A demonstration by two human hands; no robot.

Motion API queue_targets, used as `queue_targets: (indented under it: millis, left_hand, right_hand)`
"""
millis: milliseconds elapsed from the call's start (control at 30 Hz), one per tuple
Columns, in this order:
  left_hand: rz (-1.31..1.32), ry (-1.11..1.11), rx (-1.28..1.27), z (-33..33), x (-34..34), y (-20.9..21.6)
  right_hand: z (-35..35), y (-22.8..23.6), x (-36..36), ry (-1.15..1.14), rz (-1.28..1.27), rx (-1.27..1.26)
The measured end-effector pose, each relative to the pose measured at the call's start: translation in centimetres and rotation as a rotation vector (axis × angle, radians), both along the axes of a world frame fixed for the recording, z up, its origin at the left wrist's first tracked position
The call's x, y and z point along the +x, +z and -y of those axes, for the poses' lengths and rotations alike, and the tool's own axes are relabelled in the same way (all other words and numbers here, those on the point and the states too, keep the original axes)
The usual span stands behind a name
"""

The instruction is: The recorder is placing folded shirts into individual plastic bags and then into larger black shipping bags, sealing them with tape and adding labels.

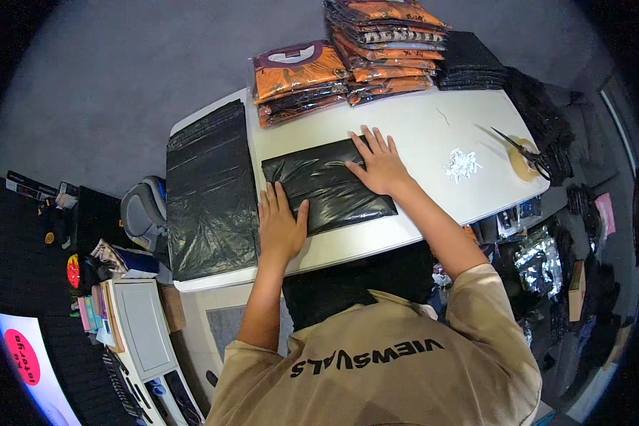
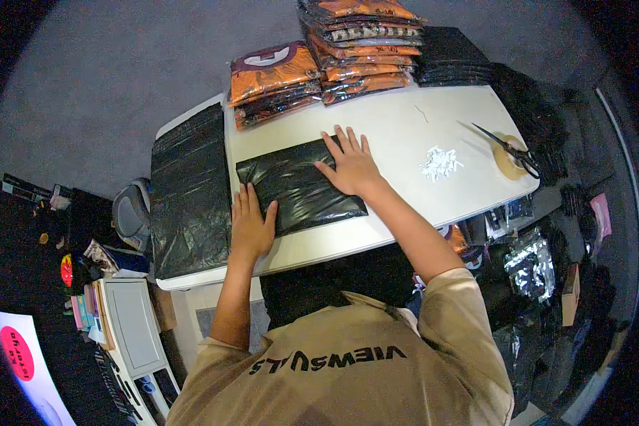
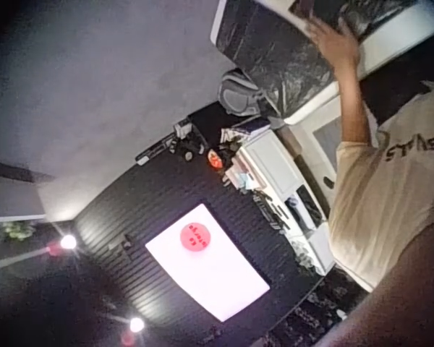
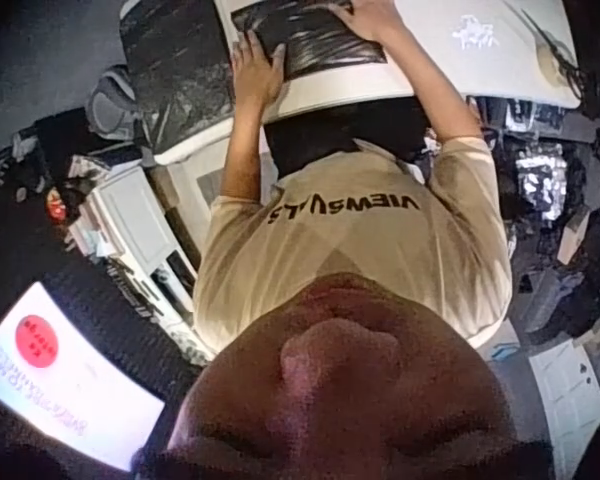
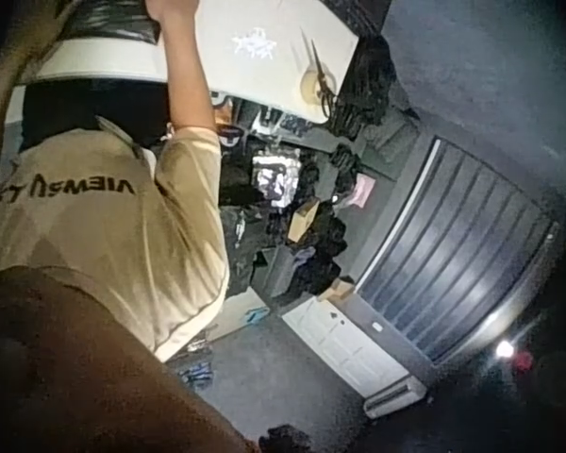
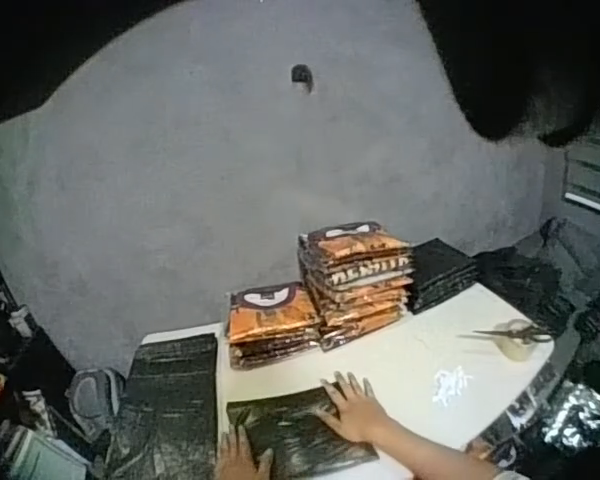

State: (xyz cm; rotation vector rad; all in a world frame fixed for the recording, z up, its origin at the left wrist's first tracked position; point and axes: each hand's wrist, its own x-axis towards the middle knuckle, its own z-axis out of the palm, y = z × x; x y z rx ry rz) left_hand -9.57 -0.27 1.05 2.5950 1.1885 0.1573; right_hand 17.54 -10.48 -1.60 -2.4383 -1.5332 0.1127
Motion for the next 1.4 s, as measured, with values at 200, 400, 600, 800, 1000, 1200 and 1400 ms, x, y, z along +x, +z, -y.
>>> queue_targets:
  millis: [200,400,600,800,1000,1200,1400]
  left_hand:
    - [0.165,0.015,-0.103,-0.6,-0.9,0.4]
    - [0.281,-0.240,0.142,-2.3,7.0,2.3]
    - [0.111,-0.244,0.140,-3.9,10.0,-1.0]
    - [0.068,-0.118,0.189,-5.2,5.3,-2.4]
    - [0.051,-0.125,0.336,-5.1,1.0,-2.2]
    - [0.138,-0.288,0.285,-0.8,2.8,1.3]
    - [0.119,-0.302,0.185,3.5,2.0,0.3]
  right_hand:
    - [1.4,0.5,0.8,-0.040,0.018,-0.030]
    - [-2.0,1.9,-1.7,0.070,0.010,0.066]
    - [-3.5,0.7,-3.0,0.119,0.040,0.026]
    - [-1.1,1.8,-2.5,0.050,-0.005,-0.025]
    - [2.2,1.1,0.0,0.012,-0.003,-0.154]
    - [3.4,2.5,-3.5,0.082,0.046,0.128]
    - [5.5,2.0,-7.1,0.256,-0.003,0.085]
